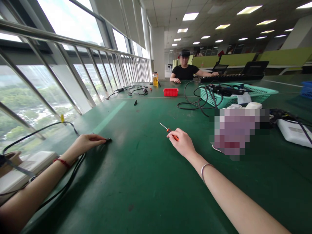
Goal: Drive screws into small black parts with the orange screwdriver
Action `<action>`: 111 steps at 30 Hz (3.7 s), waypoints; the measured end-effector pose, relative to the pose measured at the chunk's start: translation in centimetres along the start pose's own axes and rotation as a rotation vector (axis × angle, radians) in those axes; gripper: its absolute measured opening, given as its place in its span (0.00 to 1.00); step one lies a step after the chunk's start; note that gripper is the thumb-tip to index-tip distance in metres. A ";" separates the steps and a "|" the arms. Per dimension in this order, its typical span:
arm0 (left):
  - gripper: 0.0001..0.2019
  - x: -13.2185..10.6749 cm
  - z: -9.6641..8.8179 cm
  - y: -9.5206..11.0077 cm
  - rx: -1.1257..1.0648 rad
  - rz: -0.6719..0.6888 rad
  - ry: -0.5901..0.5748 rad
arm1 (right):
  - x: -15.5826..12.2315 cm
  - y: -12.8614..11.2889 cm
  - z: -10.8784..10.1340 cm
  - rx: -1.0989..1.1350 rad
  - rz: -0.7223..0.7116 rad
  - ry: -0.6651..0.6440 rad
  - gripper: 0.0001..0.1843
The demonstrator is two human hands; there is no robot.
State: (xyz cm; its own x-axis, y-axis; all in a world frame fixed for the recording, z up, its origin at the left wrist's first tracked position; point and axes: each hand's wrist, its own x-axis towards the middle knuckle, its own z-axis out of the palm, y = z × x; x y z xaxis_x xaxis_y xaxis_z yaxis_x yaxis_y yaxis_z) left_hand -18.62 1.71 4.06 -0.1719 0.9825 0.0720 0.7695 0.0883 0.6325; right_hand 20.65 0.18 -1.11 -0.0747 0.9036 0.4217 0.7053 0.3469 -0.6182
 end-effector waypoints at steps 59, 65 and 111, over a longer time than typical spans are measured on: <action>0.05 1.0 15.0 10.8 -0.239 0.583 -0.206 | 4.4 -6.9 -0.2 0.119 -0.169 0.346 0.10; 0.06 1.0 14.9 10.8 -0.253 0.582 -0.219 | 4.6 -6.7 -0.8 0.178 -0.134 0.422 0.09; 0.05 0.9 15.0 10.9 -0.245 0.631 -0.257 | 4.1 -6.6 -0.5 0.125 -0.180 0.322 0.09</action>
State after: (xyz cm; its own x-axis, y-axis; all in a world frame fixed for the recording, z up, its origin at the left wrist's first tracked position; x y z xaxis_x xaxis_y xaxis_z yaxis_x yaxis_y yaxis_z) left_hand -1.20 6.02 -0.54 0.4330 0.8442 0.3161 0.5094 -0.5184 0.6868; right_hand 16.04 1.47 5.05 0.0496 0.7074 0.7050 0.6084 0.5384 -0.5831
